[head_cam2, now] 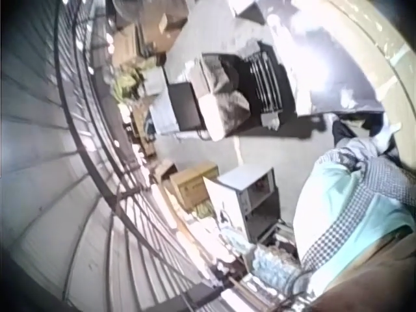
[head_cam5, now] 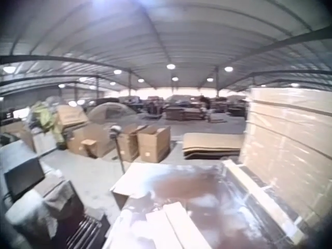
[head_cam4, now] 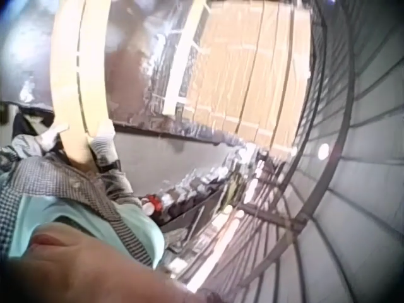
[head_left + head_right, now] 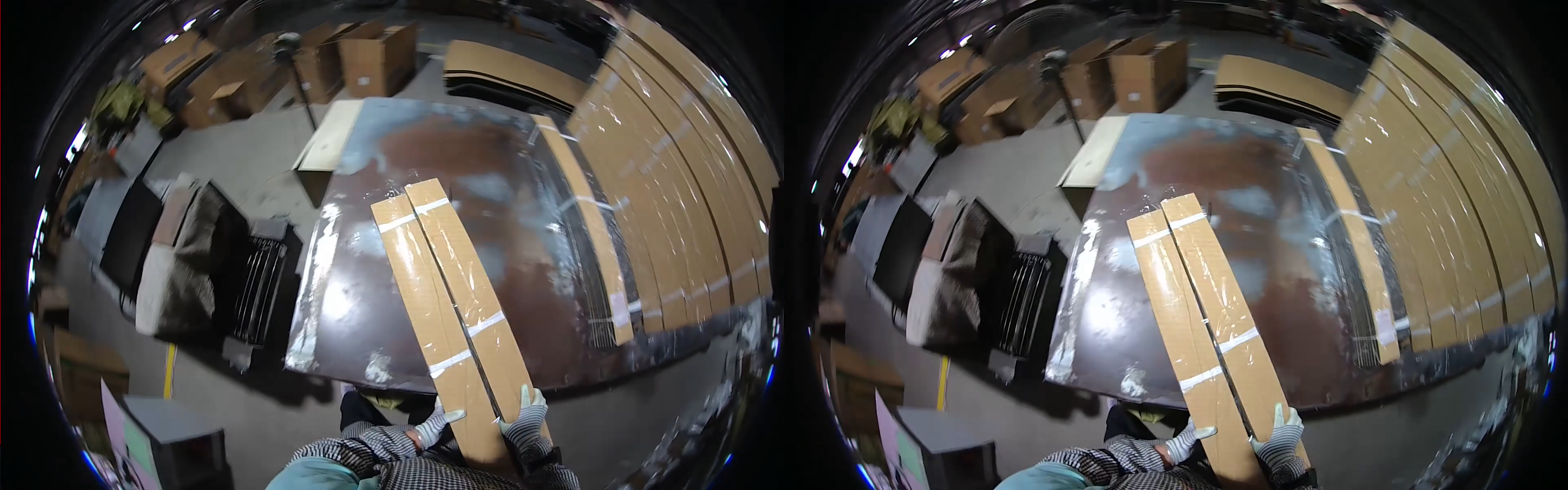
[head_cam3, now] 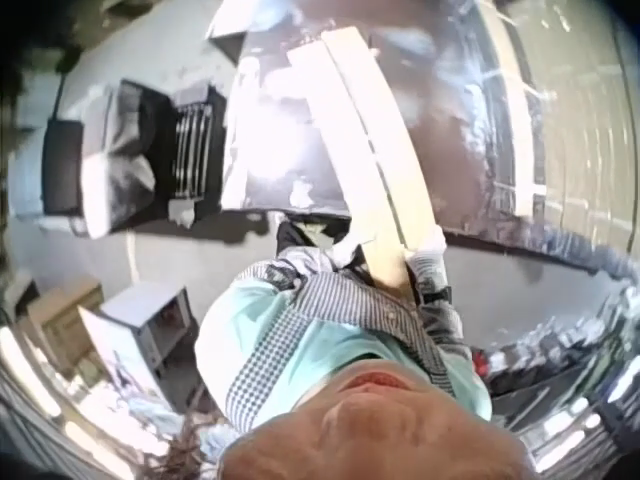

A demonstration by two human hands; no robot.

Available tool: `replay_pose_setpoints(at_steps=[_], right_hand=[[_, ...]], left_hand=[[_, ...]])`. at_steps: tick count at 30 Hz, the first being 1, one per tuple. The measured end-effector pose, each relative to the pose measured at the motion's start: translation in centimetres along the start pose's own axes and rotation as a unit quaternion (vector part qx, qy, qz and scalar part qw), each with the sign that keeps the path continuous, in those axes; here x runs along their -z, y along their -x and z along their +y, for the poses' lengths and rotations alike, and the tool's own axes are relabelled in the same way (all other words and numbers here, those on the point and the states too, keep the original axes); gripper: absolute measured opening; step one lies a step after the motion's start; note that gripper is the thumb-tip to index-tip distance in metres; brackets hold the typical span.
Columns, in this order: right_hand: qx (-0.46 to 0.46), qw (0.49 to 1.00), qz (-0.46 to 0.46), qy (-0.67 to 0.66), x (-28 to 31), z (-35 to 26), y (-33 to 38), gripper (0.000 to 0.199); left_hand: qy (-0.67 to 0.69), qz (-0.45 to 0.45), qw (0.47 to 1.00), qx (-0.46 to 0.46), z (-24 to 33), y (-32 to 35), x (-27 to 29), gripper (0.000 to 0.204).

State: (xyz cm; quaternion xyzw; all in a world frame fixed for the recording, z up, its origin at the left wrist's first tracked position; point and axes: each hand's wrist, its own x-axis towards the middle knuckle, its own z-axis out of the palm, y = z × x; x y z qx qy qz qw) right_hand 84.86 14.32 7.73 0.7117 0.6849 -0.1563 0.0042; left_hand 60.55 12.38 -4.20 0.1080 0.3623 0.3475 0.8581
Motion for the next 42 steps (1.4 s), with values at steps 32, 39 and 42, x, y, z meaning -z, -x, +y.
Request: replay_pose_setpoints(at_steps=[32,39,42], right_hand=[[0.393,0.916,-0.016,0.08,7.0,-53.1,-6.8,0.099],[0.385,0.917,-0.018,0.101,6.4,-55.2,-8.0,0.096],[0.32,0.94,0.032,0.11,2.0,-54.0,-11.5,0.111]], left_hand=[[0.251,0.257,0.917,-0.173,23.6,18.5,28.1,0.058],[0.188,0.232,0.918,-0.259,24.0,18.3,30.7,0.064],[0.184,0.216,0.913,-0.293,24.5,17.6,30.2,0.069]])
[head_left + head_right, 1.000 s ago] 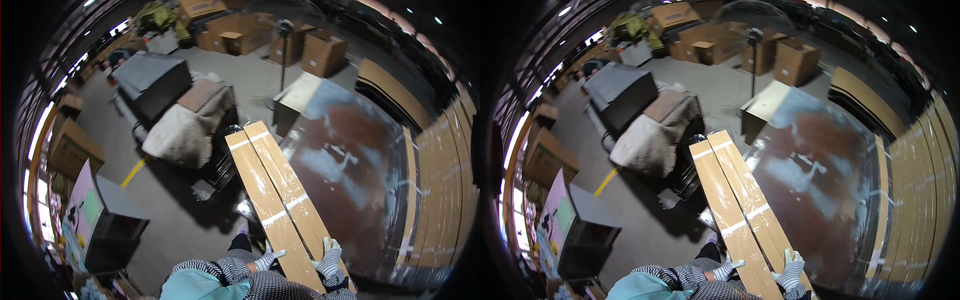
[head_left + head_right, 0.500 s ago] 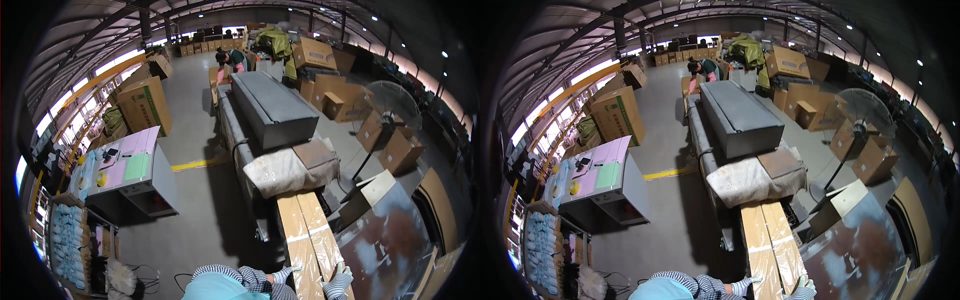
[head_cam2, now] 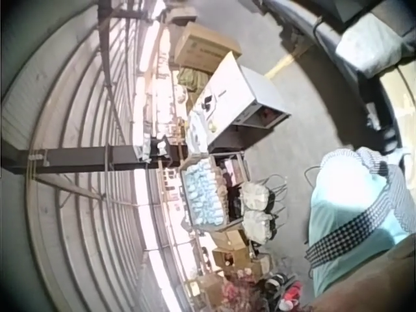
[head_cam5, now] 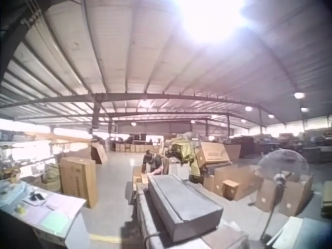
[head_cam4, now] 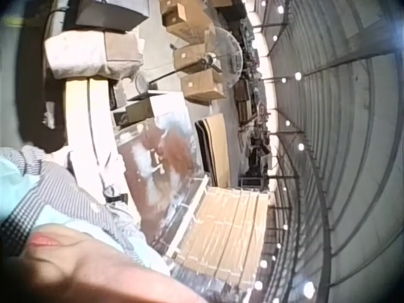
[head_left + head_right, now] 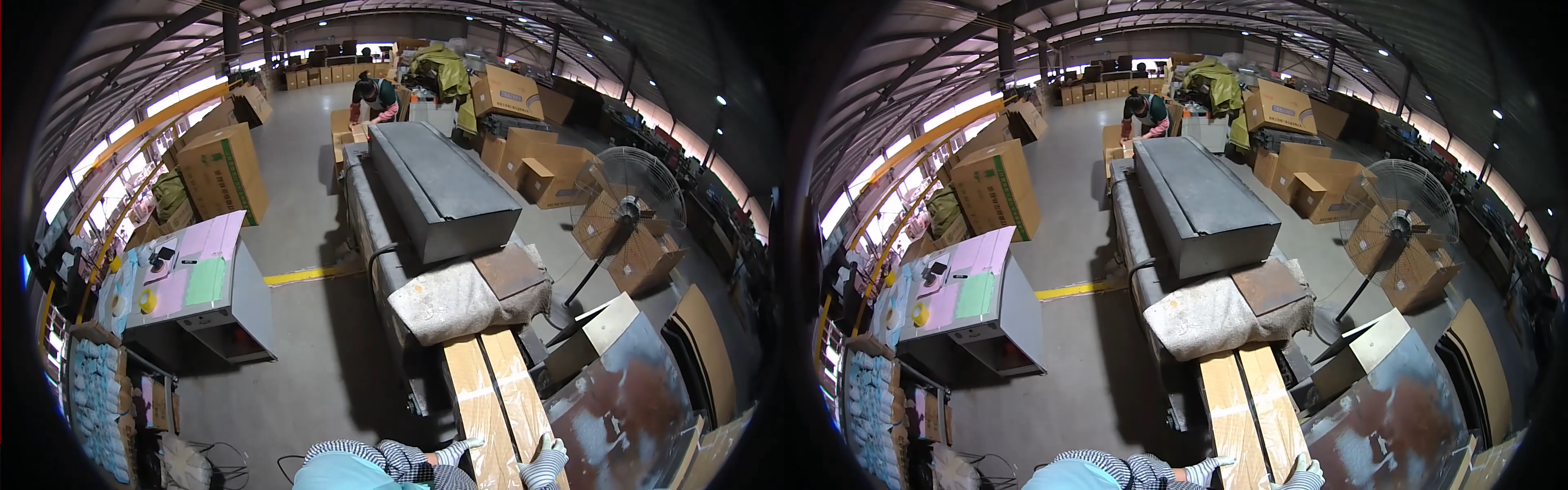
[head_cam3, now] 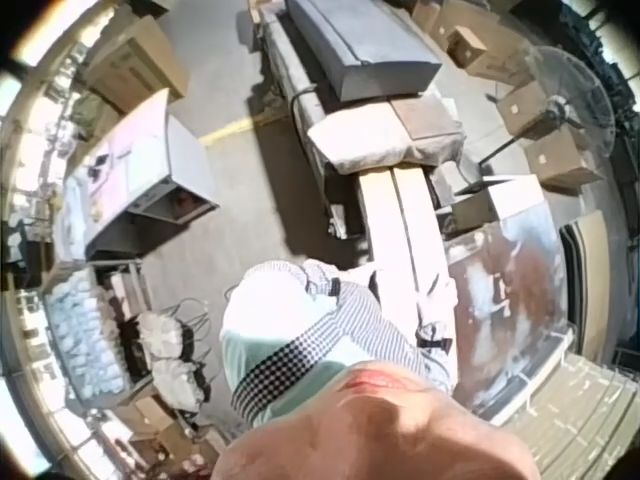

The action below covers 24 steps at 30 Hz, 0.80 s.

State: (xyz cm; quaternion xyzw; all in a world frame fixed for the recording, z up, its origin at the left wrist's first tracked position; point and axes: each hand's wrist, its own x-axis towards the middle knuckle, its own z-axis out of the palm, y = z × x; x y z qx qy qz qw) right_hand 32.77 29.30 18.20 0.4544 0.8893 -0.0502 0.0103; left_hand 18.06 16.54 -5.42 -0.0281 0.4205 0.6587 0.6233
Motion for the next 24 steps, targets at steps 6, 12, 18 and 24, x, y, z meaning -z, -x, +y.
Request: replay_pose_setpoints(at_steps=[6,12,18,24], right_hand=[[-0.008,0.999,-0.044,0.006,-0.7,-0.4,-1.4,0.114],[-0.006,0.998,-0.061,-0.001,-0.1,-1.0,-2.9,0.114],[0.02,0.997,-0.063,-0.027,-1.2,-1.3,-4.9,0.111],[0.082,0.996,-0.004,-0.037,-4.5,-1.8,-10.6,0.107]], left_hand=[[0.042,0.027,0.998,0.032,1.0,0.3,0.6,0.061],[0.045,0.073,0.994,0.067,6.9,6.0,-3.7,0.058],[0.091,0.095,0.988,0.082,3.7,1.7,0.4,0.067],[0.218,0.066,0.971,-0.071,8.3,0.1,-0.7,0.089]])
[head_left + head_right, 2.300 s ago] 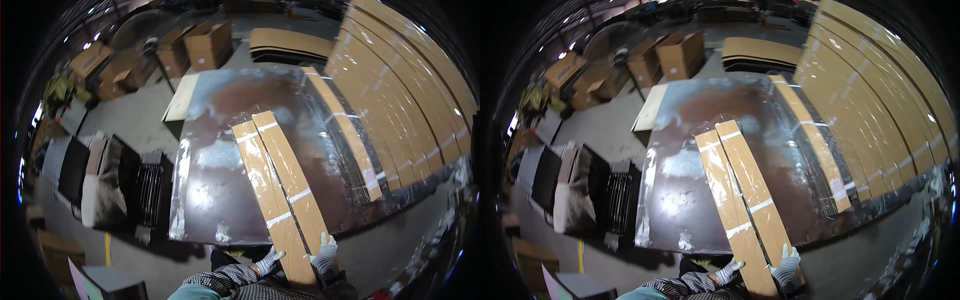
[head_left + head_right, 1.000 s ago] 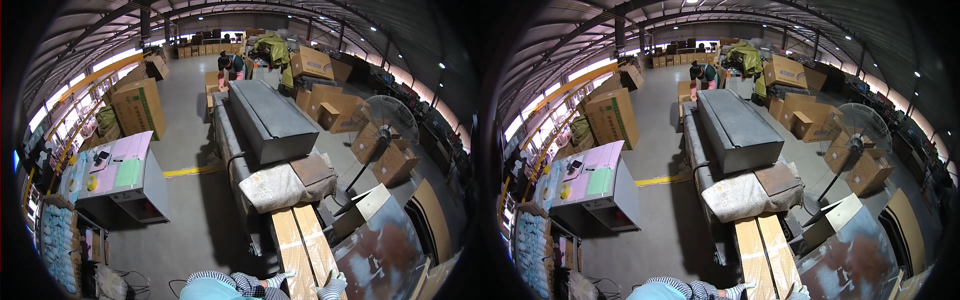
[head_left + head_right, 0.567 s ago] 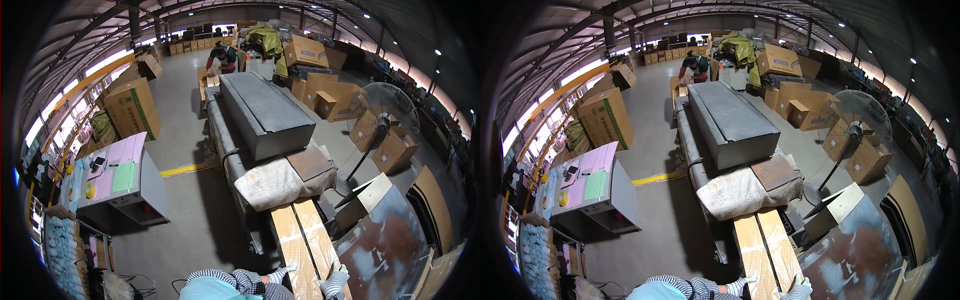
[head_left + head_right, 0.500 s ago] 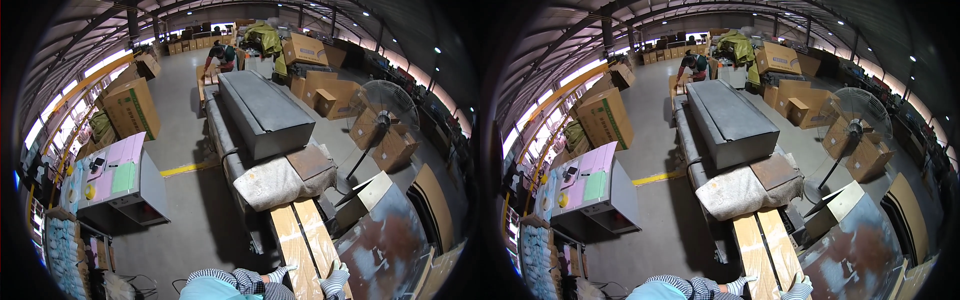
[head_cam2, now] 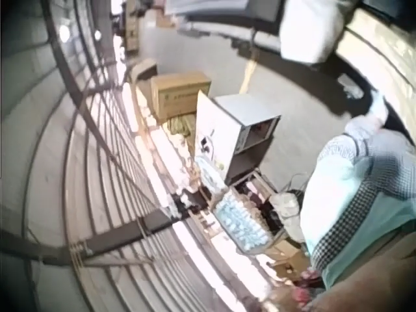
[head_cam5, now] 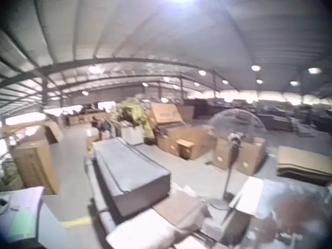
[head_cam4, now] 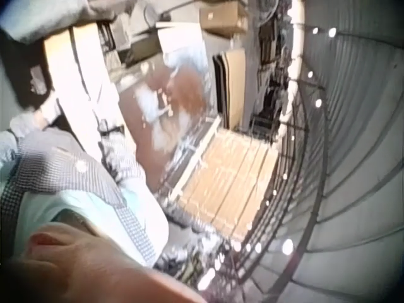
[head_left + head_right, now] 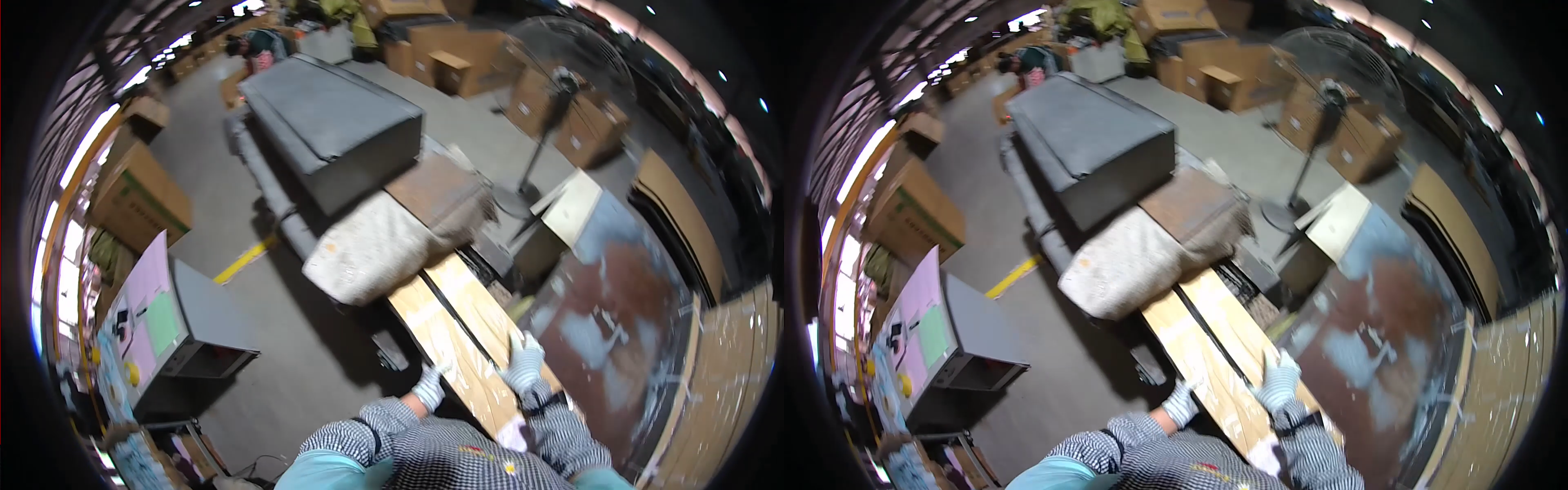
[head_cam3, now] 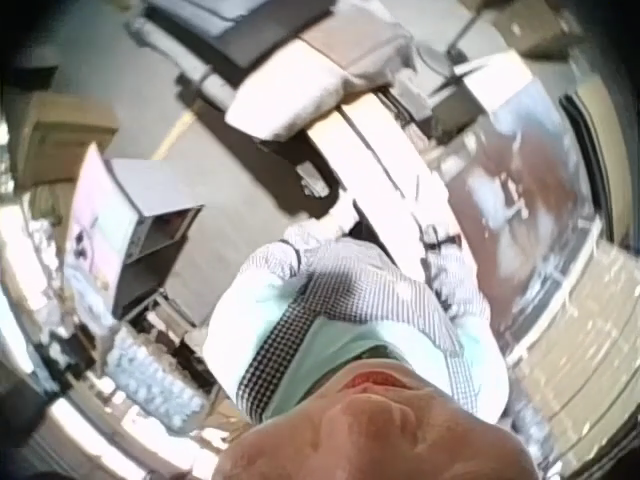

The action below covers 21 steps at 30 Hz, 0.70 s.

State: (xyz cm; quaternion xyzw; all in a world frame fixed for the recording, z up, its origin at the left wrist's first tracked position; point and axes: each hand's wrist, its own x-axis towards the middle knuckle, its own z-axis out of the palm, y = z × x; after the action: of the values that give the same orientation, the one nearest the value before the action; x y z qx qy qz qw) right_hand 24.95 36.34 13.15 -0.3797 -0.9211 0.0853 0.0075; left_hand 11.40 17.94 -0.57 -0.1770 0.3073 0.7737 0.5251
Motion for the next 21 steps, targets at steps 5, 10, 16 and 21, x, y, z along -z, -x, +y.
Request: replay_pose_setpoints(at_steps=[5,10,16,21], right_hand=[[0.051,0.998,-0.013,0.032,-0.6,-1.8,-8.5,0.098],[0.065,0.98,0.186,-0.026,-2.1,-2.1,-12.0,0.06],[-0.041,0.939,0.288,-0.183,0.7,-2.4,-7.4,0.064],[-0.254,0.892,0.265,-0.263,-9.2,12.2,1.6,0.052]], left_hand=[[-0.011,0.058,0.997,-0.058,2.5,-9.2,3.0,0.064],[-0.112,0.228,0.961,-0.105,6.0,-12.6,-1.5,0.108],[-0.211,0.337,0.888,-0.229,9.5,-10.5,1.6,0.088],[-0.144,0.267,0.935,-0.183,5.8,-4.3,4.7,0.066]])
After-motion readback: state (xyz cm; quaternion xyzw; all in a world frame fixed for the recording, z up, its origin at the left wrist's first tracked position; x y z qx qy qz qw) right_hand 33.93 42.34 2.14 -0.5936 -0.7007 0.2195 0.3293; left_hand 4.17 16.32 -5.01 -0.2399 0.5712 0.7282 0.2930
